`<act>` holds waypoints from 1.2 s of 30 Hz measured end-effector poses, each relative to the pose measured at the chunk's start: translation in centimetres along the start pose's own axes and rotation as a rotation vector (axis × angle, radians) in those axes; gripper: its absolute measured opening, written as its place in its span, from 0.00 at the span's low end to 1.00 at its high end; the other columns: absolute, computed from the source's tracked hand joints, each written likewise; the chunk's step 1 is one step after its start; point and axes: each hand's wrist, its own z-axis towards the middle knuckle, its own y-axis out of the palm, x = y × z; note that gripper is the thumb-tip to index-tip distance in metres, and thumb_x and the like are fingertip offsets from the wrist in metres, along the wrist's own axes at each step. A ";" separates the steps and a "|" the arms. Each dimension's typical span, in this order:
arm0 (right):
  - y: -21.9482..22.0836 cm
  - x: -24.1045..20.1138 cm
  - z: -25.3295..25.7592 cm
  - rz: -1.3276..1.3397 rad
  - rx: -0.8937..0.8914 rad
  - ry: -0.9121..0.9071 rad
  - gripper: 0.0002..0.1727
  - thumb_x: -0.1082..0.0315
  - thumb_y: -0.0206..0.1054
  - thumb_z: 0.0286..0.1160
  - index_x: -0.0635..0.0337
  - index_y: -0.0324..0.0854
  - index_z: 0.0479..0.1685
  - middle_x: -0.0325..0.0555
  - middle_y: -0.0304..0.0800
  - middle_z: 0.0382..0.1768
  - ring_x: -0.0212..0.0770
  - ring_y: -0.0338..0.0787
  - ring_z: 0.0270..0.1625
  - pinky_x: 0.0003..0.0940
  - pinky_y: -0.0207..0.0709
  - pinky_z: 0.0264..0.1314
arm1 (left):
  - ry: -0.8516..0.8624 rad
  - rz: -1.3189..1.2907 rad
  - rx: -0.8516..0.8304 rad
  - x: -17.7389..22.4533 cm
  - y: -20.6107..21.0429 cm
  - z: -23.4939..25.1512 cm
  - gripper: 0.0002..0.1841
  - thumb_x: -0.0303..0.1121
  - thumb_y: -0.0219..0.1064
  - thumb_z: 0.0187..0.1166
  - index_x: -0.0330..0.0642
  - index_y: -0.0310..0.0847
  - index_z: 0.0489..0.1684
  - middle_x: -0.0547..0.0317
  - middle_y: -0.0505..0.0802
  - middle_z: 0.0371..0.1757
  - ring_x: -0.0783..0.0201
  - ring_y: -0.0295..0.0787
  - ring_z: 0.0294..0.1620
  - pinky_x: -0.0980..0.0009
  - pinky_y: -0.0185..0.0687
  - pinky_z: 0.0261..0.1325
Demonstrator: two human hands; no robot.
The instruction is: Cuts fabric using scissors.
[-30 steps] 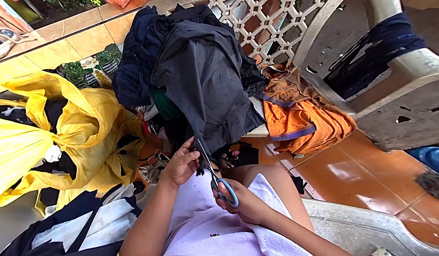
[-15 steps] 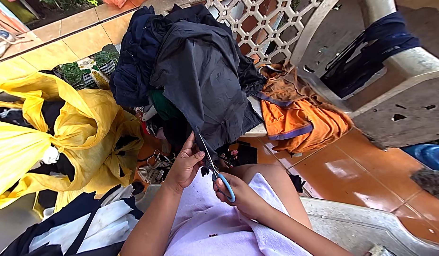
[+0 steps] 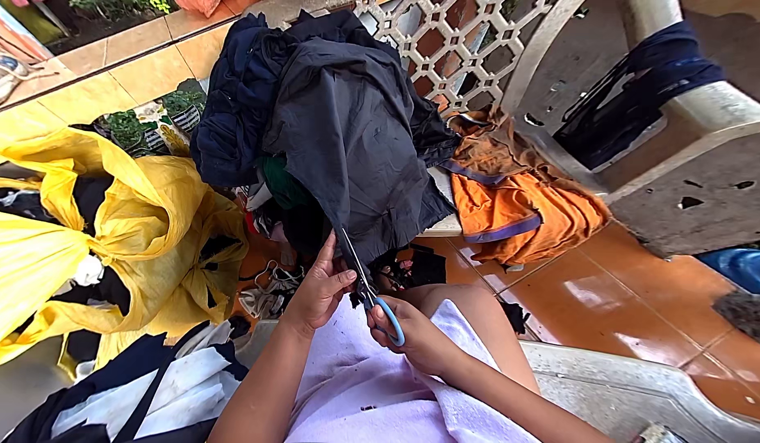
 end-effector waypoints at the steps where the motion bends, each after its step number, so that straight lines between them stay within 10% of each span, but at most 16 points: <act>1: 0.0 0.0 0.0 -0.003 0.003 -0.010 0.13 0.51 0.65 0.77 0.48 0.76 0.32 0.24 0.76 0.17 0.16 0.68 0.15 0.11 0.58 0.18 | -0.001 0.001 0.001 0.0 0.0 0.0 0.54 0.19 0.62 0.74 0.48 0.16 0.93 0.58 0.84 0.68 0.63 0.89 0.61 0.62 0.85 0.67; 36: 0.4 -1.1 2.1 0.038 0.041 -0.049 0.11 0.56 0.64 0.78 0.50 0.77 0.31 0.27 0.77 0.19 0.17 0.69 0.15 0.11 0.60 0.17 | -0.016 0.149 -0.116 0.2 -1.3 -0.6 0.57 0.19 0.60 0.73 0.44 0.04 0.90 0.64 0.87 0.48 0.72 0.89 0.43 0.72 0.85 0.55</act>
